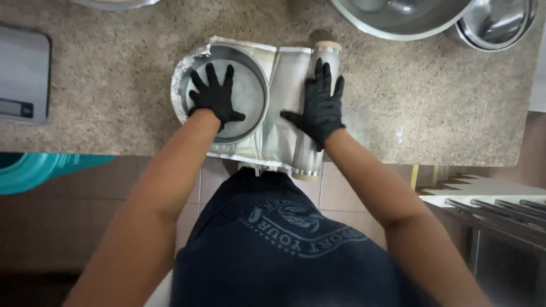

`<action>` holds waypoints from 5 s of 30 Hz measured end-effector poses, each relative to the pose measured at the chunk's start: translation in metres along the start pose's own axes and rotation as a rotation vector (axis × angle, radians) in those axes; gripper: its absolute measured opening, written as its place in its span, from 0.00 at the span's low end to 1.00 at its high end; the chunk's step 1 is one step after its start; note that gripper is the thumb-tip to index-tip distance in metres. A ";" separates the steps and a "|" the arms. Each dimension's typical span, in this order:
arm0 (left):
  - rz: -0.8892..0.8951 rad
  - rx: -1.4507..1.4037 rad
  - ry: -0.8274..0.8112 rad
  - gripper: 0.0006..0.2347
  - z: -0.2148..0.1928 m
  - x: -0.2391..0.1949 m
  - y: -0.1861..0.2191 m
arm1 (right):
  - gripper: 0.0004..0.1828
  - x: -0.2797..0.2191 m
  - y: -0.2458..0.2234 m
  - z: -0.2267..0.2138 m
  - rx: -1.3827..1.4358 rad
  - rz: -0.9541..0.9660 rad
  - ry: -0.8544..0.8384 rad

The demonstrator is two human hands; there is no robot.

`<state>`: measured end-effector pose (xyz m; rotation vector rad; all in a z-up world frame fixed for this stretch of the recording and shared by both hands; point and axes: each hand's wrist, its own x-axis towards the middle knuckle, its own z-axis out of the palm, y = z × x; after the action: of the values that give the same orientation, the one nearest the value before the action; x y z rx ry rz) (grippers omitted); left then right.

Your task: Lining a circular cake pan with aluminum foil using a foil dispenser

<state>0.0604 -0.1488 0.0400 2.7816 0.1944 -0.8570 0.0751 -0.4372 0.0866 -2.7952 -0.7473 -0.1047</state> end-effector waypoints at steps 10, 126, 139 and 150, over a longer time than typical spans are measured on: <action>-0.011 -0.140 -0.030 0.58 -0.014 -0.021 0.005 | 0.56 -0.033 0.058 -0.040 0.140 0.226 -0.377; 0.655 -0.662 0.329 0.15 0.000 0.131 0.283 | 0.17 0.046 0.281 0.073 0.337 0.290 -0.012; 0.423 0.068 0.512 0.29 0.049 0.084 0.239 | 0.67 0.004 0.236 0.015 0.590 0.920 -0.196; 0.265 0.063 0.308 0.28 0.042 0.076 0.237 | 0.56 -0.003 0.217 0.011 0.565 1.010 -0.106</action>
<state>0.1453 -0.3840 0.0048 2.8964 -0.1520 -0.3777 0.1810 -0.6177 0.0282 -2.2967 0.5856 0.3726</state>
